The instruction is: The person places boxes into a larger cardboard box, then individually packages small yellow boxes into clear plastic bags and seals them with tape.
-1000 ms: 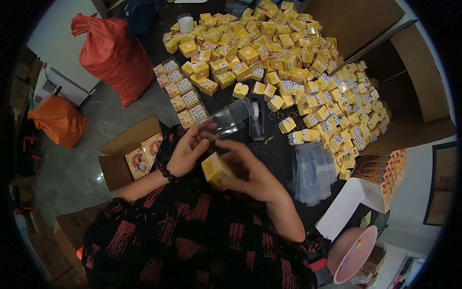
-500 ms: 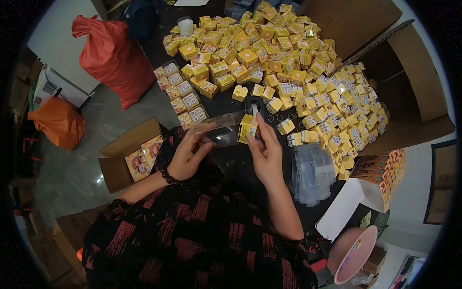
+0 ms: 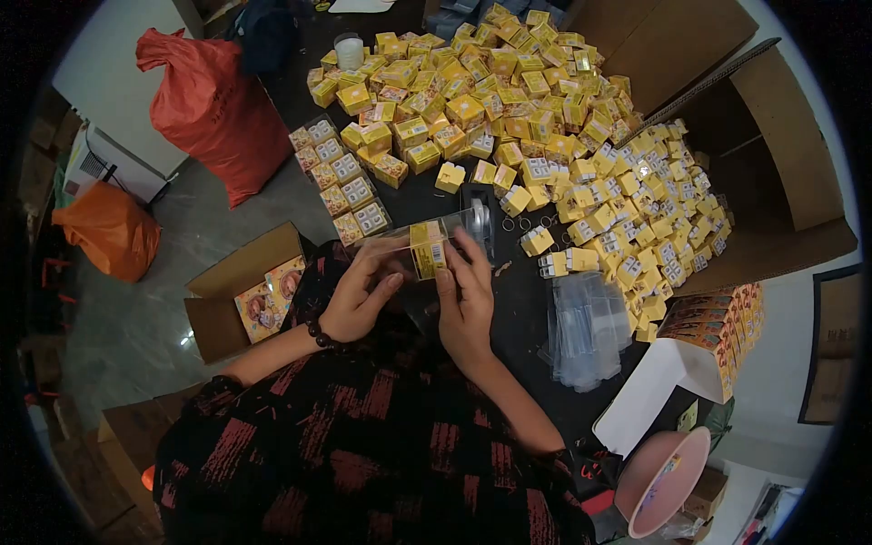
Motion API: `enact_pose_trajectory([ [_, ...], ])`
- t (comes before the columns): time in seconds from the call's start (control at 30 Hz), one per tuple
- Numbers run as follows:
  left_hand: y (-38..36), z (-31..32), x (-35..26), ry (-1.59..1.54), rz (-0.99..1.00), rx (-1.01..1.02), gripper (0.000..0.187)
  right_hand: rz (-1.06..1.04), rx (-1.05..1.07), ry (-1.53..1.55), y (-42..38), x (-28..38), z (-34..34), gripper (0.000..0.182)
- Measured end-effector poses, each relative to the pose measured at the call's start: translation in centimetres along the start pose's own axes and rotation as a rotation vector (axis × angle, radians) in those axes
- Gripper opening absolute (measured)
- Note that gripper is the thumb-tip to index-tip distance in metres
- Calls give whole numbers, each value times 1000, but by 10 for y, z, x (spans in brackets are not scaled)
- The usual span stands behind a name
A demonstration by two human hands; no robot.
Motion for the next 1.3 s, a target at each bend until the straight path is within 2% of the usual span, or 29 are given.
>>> enact_pose_trajectory([
  [0.07,-2,7,7,-106,-60,33,40,193,-260,204,1,3,-15,37],
  [0.1,-4,11,11,-213,-120,64,41,193,-259,204,-1,1,-14,37],
  [0.13,-6,10,15,-214,-120,62,41,458,-297,612,-9,-22,-6,39],
  [0.17,-12,16,23,-190,-172,182,38,721,-325,1022,-20,-41,9,40],
  [0.2,-18,20,29,-166,-225,305,36,721,-328,1021,-25,-51,9,40],
  [0.23,-17,9,24,-168,-224,309,36,782,-333,1000,-32,-66,8,45],
  [0.3,-32,-3,29,-86,-577,603,32,844,-337,977,-36,-78,2,50],
  [0.33,-32,-19,32,-74,-749,474,27,790,-302,981,-31,-73,0,48],
  [0.37,-31,-18,29,-76,-755,473,27,740,-264,985,-28,-67,-1,45],
  [0.4,-11,-27,14,103,-464,289,29,745,-263,986,-28,-65,0,45],
  [0.43,2,-34,-7,278,-167,104,33,622,-141,835,-22,-53,3,41],
  [0.47,4,-24,-8,155,-163,54,44,495,-23,681,-17,-41,8,37],
  [0.5,3,-18,-4,156,-162,51,44,485,7,672,-17,-34,9,31],
  [0.57,-3,-1,14,-255,-380,138,55,448,71,602,-11,-28,6,28],
  [0.7,-6,2,25,-208,-380,223,54,390,175,497,-12,-20,4,20],
  [0.77,-5,2,18,-77,-228,258,50,390,162,522,-15,-25,5,19],
  [0.8,-5,3,16,-78,-228,257,50,389,148,549,-16,-28,5,18],
  [0.87,-1,1,5,17,-108,191,43,396,111,647,-15,-32,6,17],
  [1.0,-8,3,15,-208,-212,105,44,459,76,811,-5,-23,0,19],
  [1.03,-8,3,15,-216,-206,105,46,458,75,811,-2,-19,-1,19],
  [1.07,-8,3,14,-224,-200,106,48,476,133,653,-2,-19,1,21],
  [1.1,-8,4,15,-225,-198,107,48,491,189,493,-3,-21,2,22],
  [1.2,-9,5,13,-61,-133,155,55,566,218,461,-9,-36,2,22],
  [1.3,-10,6,9,-7,-125,175,56,562,277,597,-8,-24,6,23],
])
Point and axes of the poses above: each hand's wrist, its own y-axis towards the middle knuckle, its own z-axis out of the palm, x = y × z, the point moved 8 cm from there along y, towards the middle knuckle, and after that the axes turned 9 degrees about -x, right-handed, at the moved point
